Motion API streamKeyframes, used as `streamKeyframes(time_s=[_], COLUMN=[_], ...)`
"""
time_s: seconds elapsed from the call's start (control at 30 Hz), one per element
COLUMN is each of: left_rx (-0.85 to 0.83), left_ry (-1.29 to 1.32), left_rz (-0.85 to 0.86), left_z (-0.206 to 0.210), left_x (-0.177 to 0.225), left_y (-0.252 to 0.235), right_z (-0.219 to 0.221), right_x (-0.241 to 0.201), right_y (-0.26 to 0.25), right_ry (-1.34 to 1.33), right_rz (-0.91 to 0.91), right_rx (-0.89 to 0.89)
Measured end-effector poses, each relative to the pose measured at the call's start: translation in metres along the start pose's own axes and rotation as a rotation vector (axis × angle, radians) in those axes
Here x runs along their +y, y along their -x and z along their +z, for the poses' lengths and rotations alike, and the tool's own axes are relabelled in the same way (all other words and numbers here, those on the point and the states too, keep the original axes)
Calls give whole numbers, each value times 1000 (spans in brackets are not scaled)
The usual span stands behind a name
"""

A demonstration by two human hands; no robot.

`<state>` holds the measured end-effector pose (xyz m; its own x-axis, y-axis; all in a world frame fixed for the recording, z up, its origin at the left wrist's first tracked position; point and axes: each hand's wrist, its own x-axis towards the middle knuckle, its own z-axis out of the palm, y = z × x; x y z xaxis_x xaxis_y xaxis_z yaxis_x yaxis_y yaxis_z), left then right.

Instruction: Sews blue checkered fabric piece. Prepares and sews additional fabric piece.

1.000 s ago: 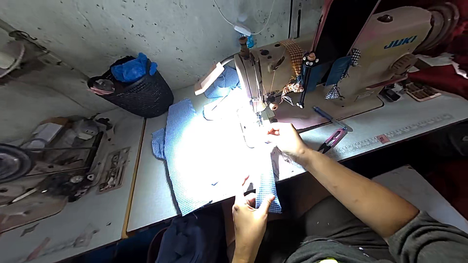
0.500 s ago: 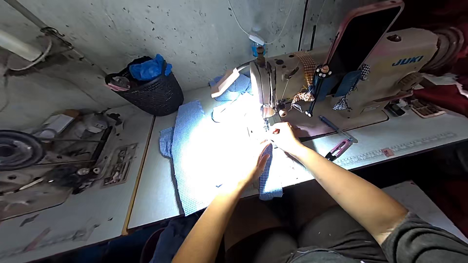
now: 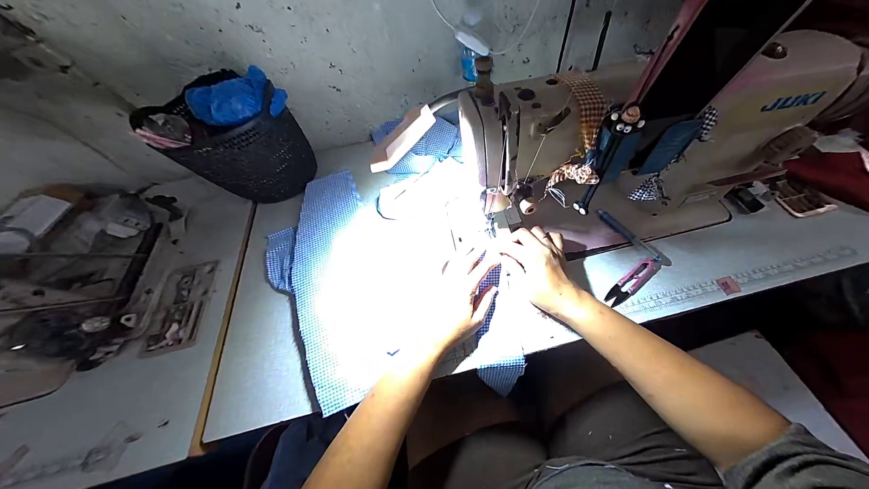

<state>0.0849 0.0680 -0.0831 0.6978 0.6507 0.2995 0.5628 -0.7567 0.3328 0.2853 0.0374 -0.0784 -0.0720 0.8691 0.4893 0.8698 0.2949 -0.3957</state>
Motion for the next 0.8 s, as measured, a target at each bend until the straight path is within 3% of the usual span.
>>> streamKeyframes(time_s=[0.13, 0.8], left_rx=[24, 12], left_ry=[19, -8], left_rz=[5, -6], left_z=[1, 2], left_x=[-1, -7], left_y=[0, -21], right_z=[2, -1], right_x=[-3, -14], right_y=[2, -5], right_ry=[66, 240], right_rz=[-53, 84], right_rx=[38, -28])
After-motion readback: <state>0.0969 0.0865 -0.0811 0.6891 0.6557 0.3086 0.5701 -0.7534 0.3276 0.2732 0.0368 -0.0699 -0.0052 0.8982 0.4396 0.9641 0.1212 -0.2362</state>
